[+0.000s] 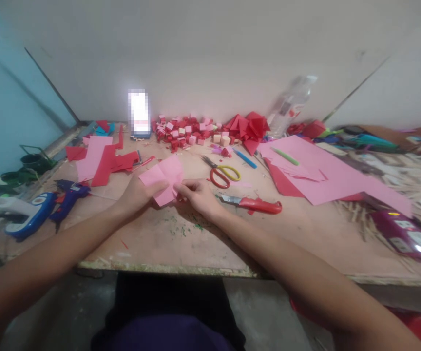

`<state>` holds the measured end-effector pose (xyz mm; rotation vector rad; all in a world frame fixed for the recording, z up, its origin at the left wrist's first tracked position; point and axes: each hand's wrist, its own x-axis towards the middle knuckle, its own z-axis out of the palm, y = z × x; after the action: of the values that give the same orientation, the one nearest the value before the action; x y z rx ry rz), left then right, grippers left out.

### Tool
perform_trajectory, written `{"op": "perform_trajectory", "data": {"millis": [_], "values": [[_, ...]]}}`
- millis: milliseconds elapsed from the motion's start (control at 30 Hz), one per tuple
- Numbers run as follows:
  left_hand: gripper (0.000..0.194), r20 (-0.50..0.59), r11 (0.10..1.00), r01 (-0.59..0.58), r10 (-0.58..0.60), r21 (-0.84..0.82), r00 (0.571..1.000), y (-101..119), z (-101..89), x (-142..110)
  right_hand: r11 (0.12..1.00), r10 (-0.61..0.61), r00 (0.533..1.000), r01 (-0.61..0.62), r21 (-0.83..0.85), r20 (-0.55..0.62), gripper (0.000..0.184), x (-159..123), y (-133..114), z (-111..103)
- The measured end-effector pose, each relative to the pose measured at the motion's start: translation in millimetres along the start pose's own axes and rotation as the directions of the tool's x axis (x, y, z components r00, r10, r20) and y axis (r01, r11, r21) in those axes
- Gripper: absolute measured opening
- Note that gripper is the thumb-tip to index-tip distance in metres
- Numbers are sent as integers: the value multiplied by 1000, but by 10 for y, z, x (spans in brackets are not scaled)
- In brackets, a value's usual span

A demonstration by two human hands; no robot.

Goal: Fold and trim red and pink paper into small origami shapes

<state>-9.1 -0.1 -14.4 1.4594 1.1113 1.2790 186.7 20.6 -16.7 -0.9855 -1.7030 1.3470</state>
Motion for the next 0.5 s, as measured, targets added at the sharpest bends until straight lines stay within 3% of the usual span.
{"op": "perform_trajectory", "data": {"millis": [233, 500], "values": [[21, -61, 998, 61, -61, -1, 996, 13, -19, 11, 996, 51, 996, -56, 74, 67, 34, 3, 26, -3], [24, -170, 994, 106, -108, -19, 979, 48, 33, 81, 1000, 7, 1000, -7, 29, 13, 35, 63, 59, 31]]}}
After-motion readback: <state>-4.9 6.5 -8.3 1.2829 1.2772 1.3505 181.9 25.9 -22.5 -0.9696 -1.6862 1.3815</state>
